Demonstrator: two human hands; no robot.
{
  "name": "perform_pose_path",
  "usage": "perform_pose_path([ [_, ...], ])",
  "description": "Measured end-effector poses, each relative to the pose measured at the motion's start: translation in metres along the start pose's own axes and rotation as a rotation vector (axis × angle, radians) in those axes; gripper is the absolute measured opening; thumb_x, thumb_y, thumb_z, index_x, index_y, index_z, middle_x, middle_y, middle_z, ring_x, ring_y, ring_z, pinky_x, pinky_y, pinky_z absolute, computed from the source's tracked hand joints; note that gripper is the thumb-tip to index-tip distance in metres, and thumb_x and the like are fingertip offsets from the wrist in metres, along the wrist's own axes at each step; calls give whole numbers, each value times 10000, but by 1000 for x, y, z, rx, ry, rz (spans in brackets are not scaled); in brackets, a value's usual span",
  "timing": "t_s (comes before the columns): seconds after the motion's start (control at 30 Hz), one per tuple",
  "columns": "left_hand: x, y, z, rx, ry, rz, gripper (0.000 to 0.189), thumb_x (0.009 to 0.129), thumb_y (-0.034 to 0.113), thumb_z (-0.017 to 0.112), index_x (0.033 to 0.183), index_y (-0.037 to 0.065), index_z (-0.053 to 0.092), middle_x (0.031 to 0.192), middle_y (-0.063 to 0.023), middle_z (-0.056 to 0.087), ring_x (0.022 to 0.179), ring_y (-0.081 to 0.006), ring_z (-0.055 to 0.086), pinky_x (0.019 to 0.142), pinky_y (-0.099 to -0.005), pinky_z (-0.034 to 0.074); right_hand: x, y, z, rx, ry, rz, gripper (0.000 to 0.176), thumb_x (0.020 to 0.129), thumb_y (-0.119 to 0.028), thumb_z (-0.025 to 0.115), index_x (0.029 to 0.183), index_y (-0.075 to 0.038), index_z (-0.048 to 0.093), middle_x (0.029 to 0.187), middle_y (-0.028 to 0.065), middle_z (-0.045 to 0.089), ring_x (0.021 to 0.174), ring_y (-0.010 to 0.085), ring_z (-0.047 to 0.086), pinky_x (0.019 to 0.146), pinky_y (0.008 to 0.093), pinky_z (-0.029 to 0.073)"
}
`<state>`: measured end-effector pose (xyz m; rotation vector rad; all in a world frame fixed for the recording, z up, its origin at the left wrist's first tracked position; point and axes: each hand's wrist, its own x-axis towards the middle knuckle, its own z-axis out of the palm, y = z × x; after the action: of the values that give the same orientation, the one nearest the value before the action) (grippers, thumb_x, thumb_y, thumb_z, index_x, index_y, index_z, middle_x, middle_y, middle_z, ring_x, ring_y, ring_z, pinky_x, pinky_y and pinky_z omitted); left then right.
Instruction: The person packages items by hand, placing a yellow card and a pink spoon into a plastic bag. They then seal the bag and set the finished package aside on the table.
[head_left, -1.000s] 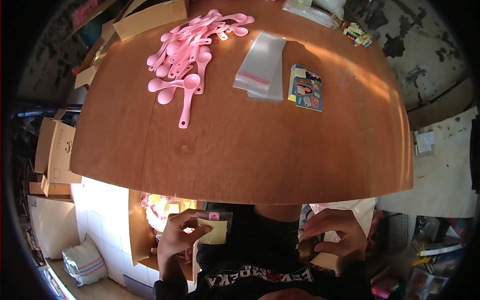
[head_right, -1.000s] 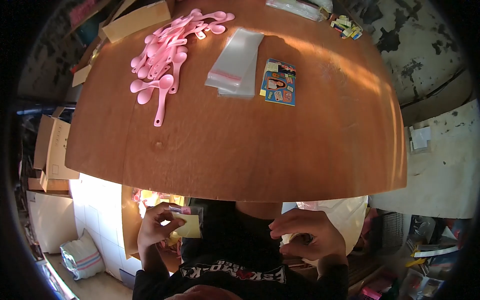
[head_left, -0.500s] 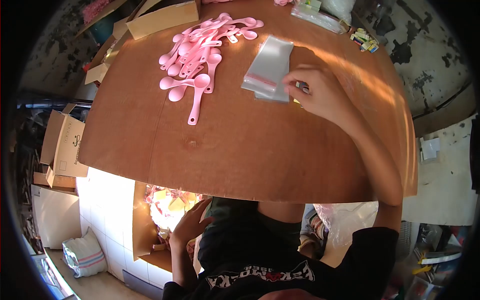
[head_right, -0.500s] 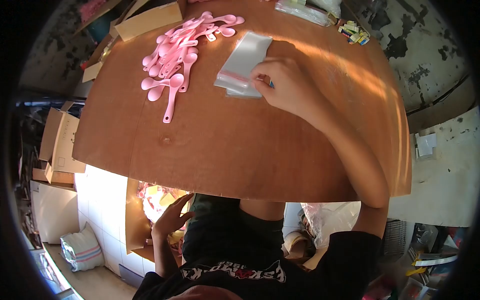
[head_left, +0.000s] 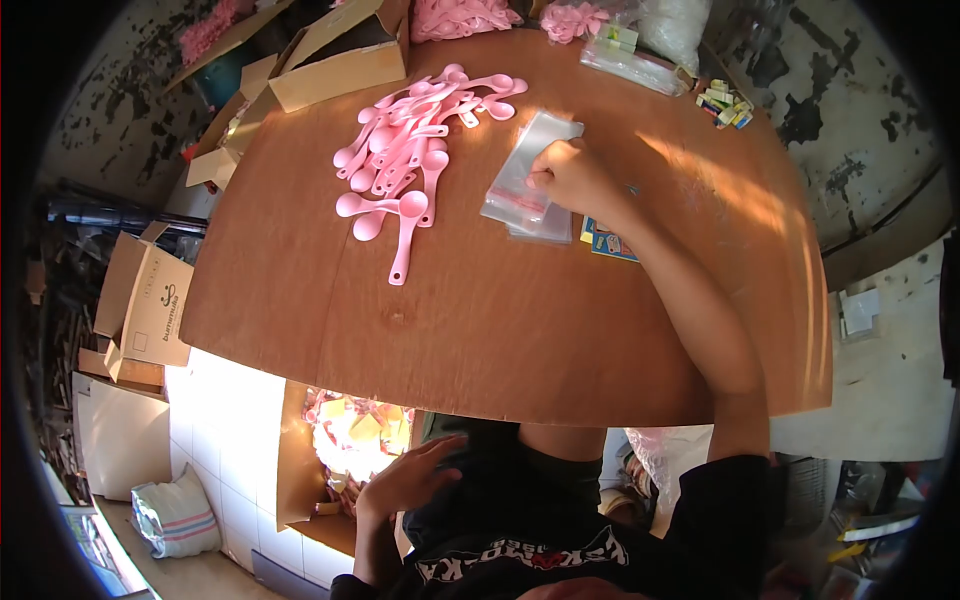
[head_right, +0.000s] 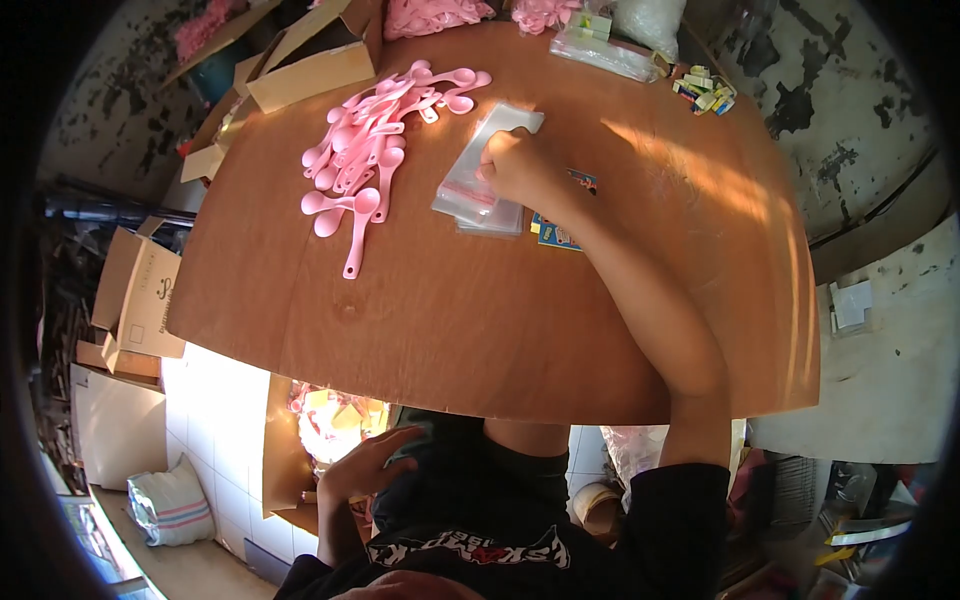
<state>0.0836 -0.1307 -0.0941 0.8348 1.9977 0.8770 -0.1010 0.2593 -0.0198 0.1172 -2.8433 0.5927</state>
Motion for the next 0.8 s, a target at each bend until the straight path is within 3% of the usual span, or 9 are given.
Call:
perform_pose_path([
  [0.13, 1, 39, -26, -147, -97, 394, 473, 932, 160, 617, 1366, 40, 474, 1352, -196, 531, 1249, -353, 526, 1024, -410, 438, -14, -11, -7, -5, 172, -135, 118, 823, -95, 646, 854, 1, 707, 778, 154, 662, 684, 318, 641, 652, 408, 505],
  [0.23, 9, 64, -47, -243, -8, 551, 409, 915, 77, 623, 1311, 25, 532, 1287, -186, 580, 1187, -332, 579, 980, -390, 475, -43, -43, -21, -58, 190, -289, 104, 837, -103, 631, 826, -24, 699, 788, 118, 642, 720, 317, 627, 686, 410, 491],
  [0.27, 10, 68, -48, -312, 83, 431, 379, 890, 0, 616, 1265, 21, 568, 1252, -183, 598, 1151, -323, 603, 931, -359, 505, -58, -60, -28, -121, 107, -332, 110, 843, -123, 624, 800, -47, 691, 813, 90, 649, 772, 285, 630, 724, 410, 477],
  [0.33, 19, 87, -51, -150, 477, 283, 406, 840, -40, 625, 1237, 38, 589, 1202, -176, 623, 1129, -316, 616, 1006, -416, 457, -89, -95, -45, -130, -102, -389, 113, 843, -161, 625, 774, -95, 686, 808, 42, 645, 813, 227, 633, 787, 390, 438],
  [0.37, 27, 97, -54, -155, 481, 281, 406, 840, -40, 625, 1237, 38, 589, 1202, -176, 623, 1129, -316, 616, 1006, -416, 457, -104, -104, -45, -114, -172, -449, 89, 842, -173, 657, 785, -114, 689, 836, 32, 635, 810, 236, 617, 754, 394, 460],
  [0.43, 44, 115, -63, 288, 884, 389, 412, 783, -61, 645, 1176, 61, 627, 1134, -153, 656, 1089, -311, 637, 1079, -491, 374, -132, -123, -53, 28, -305, -486, 117, 865, -207, 650, 836, -111, 708, 894, 12, 632, 823, 232, 628, 812, 437, 476],
  [0.53, 51, 123, -67, 184, 715, 561, 353, 754, -39, 681, 1087, 79, 664, 1065, -108, 687, 1064, -274, 652, 1125, -534, 293, -147, -139, -75, 217, -267, -473, 100, 866, -160, 660, 893, -82, 717, 878, 31, 659, 809, 228, 648, 735, 357, 509],
  [0.63, 60, 111, -66, -32, 548, 588, 227, 753, -1, 724, 965, 73, 691, 982, -75, 709, 985, -247, 679, 1095, -511, 347, -155, -133, -79, 514, -252, -337, 108, 875, -137, 662, 936, -63, 711, 870, 52, 671, 780, 241, 655, 671, 334, 505],
  [0.8, 63, 122, -67, -110, 568, 539, 112, 746, 44, 777, 835, 57, 711, 820, -53, 715, 801, -238, 698, 986, -475, 448, -141, -86, -78, 258, -127, -230, 173, 868, -109, 659, 1018, -26, 679, 890, 100, 655, 776, 290, 640, 705, 376, 514],
])
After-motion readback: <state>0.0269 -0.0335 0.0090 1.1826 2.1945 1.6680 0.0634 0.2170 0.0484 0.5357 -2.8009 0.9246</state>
